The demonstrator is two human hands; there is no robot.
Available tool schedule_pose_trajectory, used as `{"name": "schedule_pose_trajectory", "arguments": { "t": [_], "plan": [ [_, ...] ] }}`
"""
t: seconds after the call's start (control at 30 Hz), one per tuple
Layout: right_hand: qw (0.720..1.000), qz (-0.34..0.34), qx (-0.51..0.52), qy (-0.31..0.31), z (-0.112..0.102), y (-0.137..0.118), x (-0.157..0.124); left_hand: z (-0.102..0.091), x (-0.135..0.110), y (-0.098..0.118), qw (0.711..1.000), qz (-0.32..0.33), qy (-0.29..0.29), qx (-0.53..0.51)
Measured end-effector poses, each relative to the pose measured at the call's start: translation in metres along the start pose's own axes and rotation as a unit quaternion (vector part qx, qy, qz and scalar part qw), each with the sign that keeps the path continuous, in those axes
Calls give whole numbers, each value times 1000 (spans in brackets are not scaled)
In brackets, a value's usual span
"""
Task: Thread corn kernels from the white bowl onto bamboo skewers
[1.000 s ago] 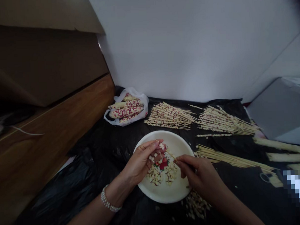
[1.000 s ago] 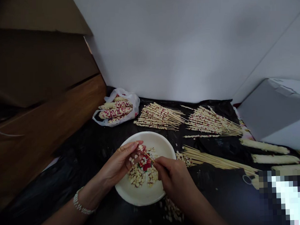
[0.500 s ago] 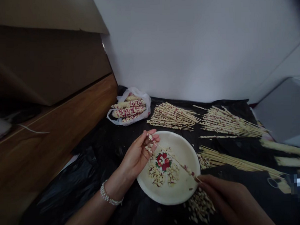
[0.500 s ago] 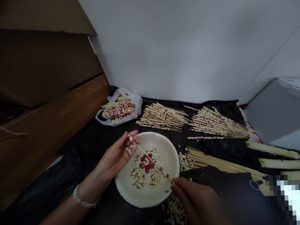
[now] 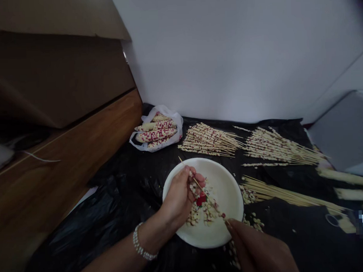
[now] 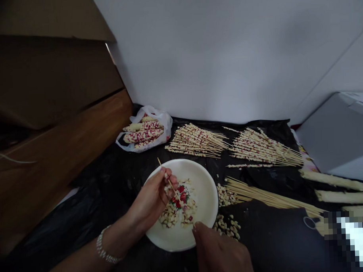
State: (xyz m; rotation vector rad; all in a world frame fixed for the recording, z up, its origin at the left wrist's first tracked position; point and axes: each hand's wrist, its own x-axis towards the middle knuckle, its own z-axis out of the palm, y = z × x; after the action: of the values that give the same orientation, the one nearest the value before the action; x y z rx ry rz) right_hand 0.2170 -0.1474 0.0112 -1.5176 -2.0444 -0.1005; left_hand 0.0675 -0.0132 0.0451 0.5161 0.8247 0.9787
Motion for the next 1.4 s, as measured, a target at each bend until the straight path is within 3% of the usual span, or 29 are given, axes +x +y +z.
{"name": "schedule_pose_trajectory", "arguments": {
  "t": [0.2, 0.37, 0.53, 0.6, 0.7, 0.8, 1.0, 1.2, 1.4],
  "plan": [
    [1000, 8, -12, 19, 6, -4, 29, 9, -11, -14, 999, -23, -34, 36],
    [999, 34, -9, 7, 5, -2, 37, 6, -8, -16, 996, -32, -66, 54],
    [993, -12, -110, -30, -9, 26, 30, -2, 10, -3, 996, -42, -60, 41],
    [984, 13, -174, -39, -20, 40, 29, -5, 18, 5, 999, -37, -25, 19],
    [975, 35, -216, -49, -32, 50, 37, -7, 23, 10, 999, -46, -24, 0],
    [973, 43, -227, 6, -33, 39, 55, -5, 20, 6, 998, -45, -38, -10],
    [981, -4, -182, -71, -4, 13, 85, 1, 7, -5, 994, -36, -98, -4],
    [975, 91, -150, -134, 3, 39, 72, -15, 2, 8, 971, -33, -147, 186],
    [968, 192, -97, -131, 6, 67, 45, -32, 1, 25, 878, 55, -212, 425]
  ]
}}
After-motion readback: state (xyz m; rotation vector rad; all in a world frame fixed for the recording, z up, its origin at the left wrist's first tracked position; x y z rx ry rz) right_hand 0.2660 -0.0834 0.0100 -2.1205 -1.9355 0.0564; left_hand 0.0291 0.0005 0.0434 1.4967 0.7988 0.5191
